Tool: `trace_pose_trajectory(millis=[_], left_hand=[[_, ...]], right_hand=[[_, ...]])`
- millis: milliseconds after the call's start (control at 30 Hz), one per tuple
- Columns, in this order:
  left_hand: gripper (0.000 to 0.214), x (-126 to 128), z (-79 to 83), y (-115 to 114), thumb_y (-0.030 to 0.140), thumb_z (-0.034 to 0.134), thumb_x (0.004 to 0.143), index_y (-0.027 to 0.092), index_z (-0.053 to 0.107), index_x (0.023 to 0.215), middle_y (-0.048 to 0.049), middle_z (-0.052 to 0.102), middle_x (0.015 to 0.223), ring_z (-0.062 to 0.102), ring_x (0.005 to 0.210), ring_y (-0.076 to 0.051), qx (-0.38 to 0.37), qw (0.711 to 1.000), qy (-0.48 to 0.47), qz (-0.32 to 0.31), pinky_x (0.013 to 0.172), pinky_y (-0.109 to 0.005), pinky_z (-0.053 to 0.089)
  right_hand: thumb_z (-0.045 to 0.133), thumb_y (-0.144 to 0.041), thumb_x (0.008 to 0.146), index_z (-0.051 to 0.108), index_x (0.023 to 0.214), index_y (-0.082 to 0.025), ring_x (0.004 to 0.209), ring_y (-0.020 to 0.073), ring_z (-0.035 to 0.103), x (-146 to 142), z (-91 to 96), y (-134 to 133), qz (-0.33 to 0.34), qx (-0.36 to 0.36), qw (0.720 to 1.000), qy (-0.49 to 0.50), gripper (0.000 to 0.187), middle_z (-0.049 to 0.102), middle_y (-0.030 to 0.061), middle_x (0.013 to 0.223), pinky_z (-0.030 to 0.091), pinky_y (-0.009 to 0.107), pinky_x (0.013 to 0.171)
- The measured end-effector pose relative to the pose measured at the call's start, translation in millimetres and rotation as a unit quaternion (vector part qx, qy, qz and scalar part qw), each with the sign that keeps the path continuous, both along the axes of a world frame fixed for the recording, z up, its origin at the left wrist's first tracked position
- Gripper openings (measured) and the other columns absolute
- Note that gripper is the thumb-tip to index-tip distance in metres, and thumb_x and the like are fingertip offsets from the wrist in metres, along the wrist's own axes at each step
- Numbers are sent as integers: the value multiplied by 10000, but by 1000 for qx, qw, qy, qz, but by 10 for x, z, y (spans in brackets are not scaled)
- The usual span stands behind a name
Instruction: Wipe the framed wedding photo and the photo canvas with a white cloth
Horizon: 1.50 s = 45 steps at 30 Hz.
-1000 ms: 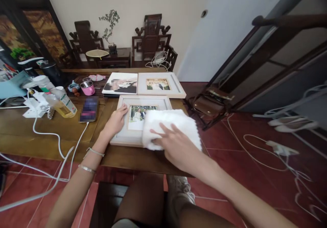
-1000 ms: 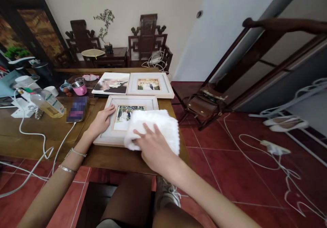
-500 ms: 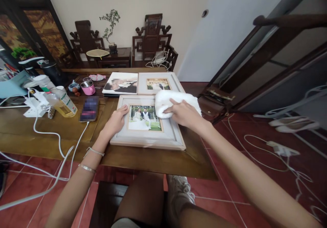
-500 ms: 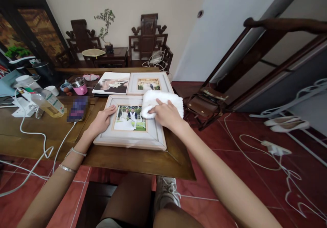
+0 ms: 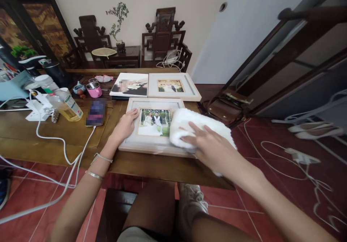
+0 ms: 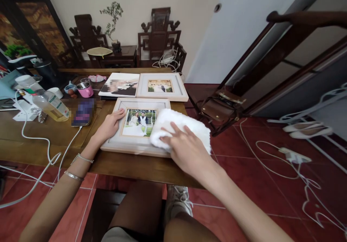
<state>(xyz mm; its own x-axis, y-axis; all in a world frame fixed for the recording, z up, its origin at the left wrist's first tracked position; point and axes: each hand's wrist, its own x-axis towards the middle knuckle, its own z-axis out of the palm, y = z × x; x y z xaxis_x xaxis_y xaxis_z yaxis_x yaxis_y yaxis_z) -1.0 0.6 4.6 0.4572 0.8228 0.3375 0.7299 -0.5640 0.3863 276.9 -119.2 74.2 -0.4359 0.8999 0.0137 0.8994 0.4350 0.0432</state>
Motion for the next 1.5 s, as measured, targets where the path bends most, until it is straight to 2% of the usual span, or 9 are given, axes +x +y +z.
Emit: trace_pose_trajectory(millis=[100, 200, 333, 467, 700, 933, 1167, 1300, 1500], left_hand=[[629, -5, 9, -7, -74, 353, 683, 92, 595, 1239, -111, 531, 1362, 427, 1323, -212, 3, 1000, -3, -1, 1140, -392, 319], [625, -12, 9, -5, -63, 360, 688, 102, 594, 1244, -107, 531, 1361, 430, 1322, -219, -1, 1000, -10, -6, 1140, -413, 319], [589, -27, -6, 17, -38, 367, 704, 85, 604, 1230, -124, 547, 1344, 454, 1305, -228, 7, 1000, -12, -10, 1135, -415, 328], [598, -42, -30, 40, -32, 378, 704, 131, 608, 1232, -85, 557, 1343, 456, 1304, -222, 13, 999, -26, -18, 1134, -425, 328], [578, -41, -44, 44, -27, 383, 712, 111, 610, 1225, -101, 560, 1336, 463, 1299, -228, 12, 999, -30, -8, 1130, -425, 335], [577, -46, -62, 47, -41, 368, 705, 83, 612, 1213, -125, 572, 1314, 483, 1282, -225, 33, 999, -23, -6, 1117, -421, 359], [577, -33, -66, 41, -43, 375, 710, 95, 611, 1218, -114, 565, 1328, 478, 1288, -219, 25, 999, -31, -6, 1123, -409, 352], [576, -39, -66, 44, -41, 371, 720, 101, 605, 1226, -102, 558, 1339, 469, 1296, -215, 20, 999, -29, -11, 1129, -413, 342], [580, -44, -58, 44, -50, 371, 712, 109, 615, 1213, -97, 566, 1331, 474, 1291, -212, 15, 999, -34, -14, 1129, -409, 343]], right_hand=[[450, 8, 689, 593, 1253, -136, 1346, 328, 332, -146, -134, 561, -21, 53, 998, 0, 599, 490, 138, 1390, 359, 513, 1034], [430, 43, 694, 541, 1308, -157, 1395, 328, 213, -413, -223, 1118, 43, 85, 995, -13, 655, 385, 78, 1477, 249, 555, 1077], [442, 37, 738, 550, 1299, -160, 1398, 301, 213, -734, -235, 1452, 129, 57, 990, -4, 604, 377, 73, 1482, 215, 523, 1090], [446, 39, 740, 614, 1232, -188, 1382, 271, 266, -671, -177, 1389, 91, 38, 995, 4, 567, 502, 93, 1391, 225, 517, 1079], [389, 44, 738, 600, 1264, -186, 1395, 264, 239, 13, -72, 1211, -62, -48, 997, 0, 612, 527, 117, 1359, 198, 554, 1104], [323, 81, 636, 643, 1199, -201, 1396, 271, 191, 125, 54, 547, 21, -123, 991, 39, 706, 577, 49, 1308, 244, 598, 1093], [414, 40, 576, 699, 1097, -283, 1339, 286, 345, 151, 181, -216, 78, -125, 988, 47, 676, 572, 37, 1312, 347, 512, 1074], [425, 25, 608, 669, 1164, -272, 1341, 293, 348, 130, 52, 22, 40, -88, 994, 47, 676, 509, 38, 1380, 325, 520, 1083], [389, 18, 712, 539, 1328, -164, 1388, 308, 245, 87, -146, 893, -49, -13, 998, 42, 659, 515, 113, 1371, 285, 546, 1080]])
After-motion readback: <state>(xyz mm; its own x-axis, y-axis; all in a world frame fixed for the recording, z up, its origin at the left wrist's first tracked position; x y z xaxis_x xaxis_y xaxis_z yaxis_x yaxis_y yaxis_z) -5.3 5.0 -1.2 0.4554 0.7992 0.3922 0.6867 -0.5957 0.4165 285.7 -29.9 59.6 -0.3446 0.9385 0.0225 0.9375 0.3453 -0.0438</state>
